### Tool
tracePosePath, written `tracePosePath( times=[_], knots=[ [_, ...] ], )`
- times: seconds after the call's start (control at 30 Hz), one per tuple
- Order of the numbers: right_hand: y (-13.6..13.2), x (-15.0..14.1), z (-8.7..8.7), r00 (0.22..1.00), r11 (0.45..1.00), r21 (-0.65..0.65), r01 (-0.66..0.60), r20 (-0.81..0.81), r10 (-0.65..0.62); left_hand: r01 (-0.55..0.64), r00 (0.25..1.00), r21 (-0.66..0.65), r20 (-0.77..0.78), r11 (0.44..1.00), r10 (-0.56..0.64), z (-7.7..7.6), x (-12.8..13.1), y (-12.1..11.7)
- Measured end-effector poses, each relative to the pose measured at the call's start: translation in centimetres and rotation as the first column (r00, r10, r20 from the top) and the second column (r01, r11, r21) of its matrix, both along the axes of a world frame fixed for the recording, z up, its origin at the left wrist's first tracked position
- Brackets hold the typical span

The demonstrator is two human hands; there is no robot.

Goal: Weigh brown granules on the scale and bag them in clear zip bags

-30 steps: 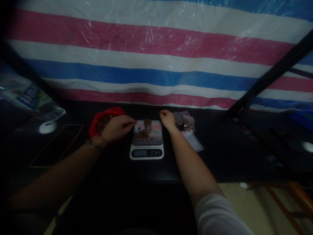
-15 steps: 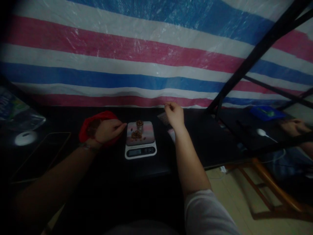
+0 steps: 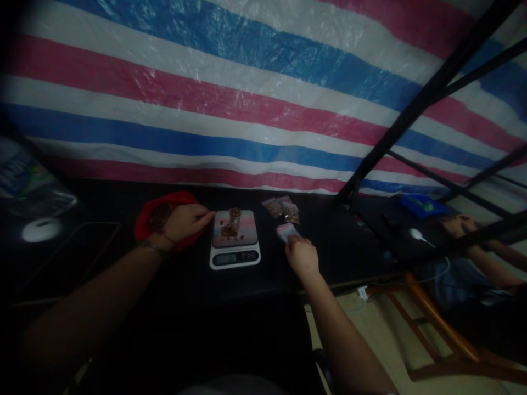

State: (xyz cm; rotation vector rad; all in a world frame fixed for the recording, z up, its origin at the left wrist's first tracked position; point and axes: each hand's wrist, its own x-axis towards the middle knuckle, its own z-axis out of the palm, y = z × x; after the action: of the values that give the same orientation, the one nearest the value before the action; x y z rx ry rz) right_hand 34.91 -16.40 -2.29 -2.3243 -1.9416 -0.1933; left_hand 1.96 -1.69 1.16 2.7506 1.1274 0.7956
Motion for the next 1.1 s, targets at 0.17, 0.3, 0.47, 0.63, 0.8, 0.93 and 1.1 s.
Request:
tracePosePath(
  times=[0.17,0.3,0.47,0.63,0.8,0.93,1.1],
  knots=[
    [0.5,1.3,0.1,0.979,0.989,0.103,-0.101,-0.165,0.118,-0.001,1.000,-0.019,0.026,1.000,0.002,0.2,0.0,-0.1],
    [0.8,2.4,0.2,0.961,0.984,0.138,-0.111,-0.238,0.142,0.004,1.000,-0.014,0.015,1.000,-0.003,0.1,0.1,-0.1],
    [0.8,2.1,1.2,0.943,0.979,0.151,-0.137,-0.282,0.176,0.001,1.000,-0.038,0.006,0.999,-0.001,-0.2,0.1,0.0],
    [2.2,-0.5,4.5,0.805,0.879,0.456,-0.143,-0.463,0.371,0.060,0.992,-0.093,0.113,0.994,-0.050,-0.3,0.2,-0.2],
    [6.5,-5.7,7.3,0.580,0.771,0.569,-0.286,-0.537,0.612,0.226,0.932,-0.217,0.332,0.950,-0.146,-0.3,0.2,-0.8],
    [9.6,-9.7,7.2,0.433,0.623,0.647,-0.440,-0.455,0.778,0.307,0.888,-0.257,0.423,0.916,-0.179,-0.3,0.2,-1.1],
    [9.7,-11.5,5.3,0.373,0.570,0.647,-0.506,-0.432,0.821,0.297,0.891,-0.253,0.420,0.921,-0.172,-0.5,0.5,-1.2]
  ],
)
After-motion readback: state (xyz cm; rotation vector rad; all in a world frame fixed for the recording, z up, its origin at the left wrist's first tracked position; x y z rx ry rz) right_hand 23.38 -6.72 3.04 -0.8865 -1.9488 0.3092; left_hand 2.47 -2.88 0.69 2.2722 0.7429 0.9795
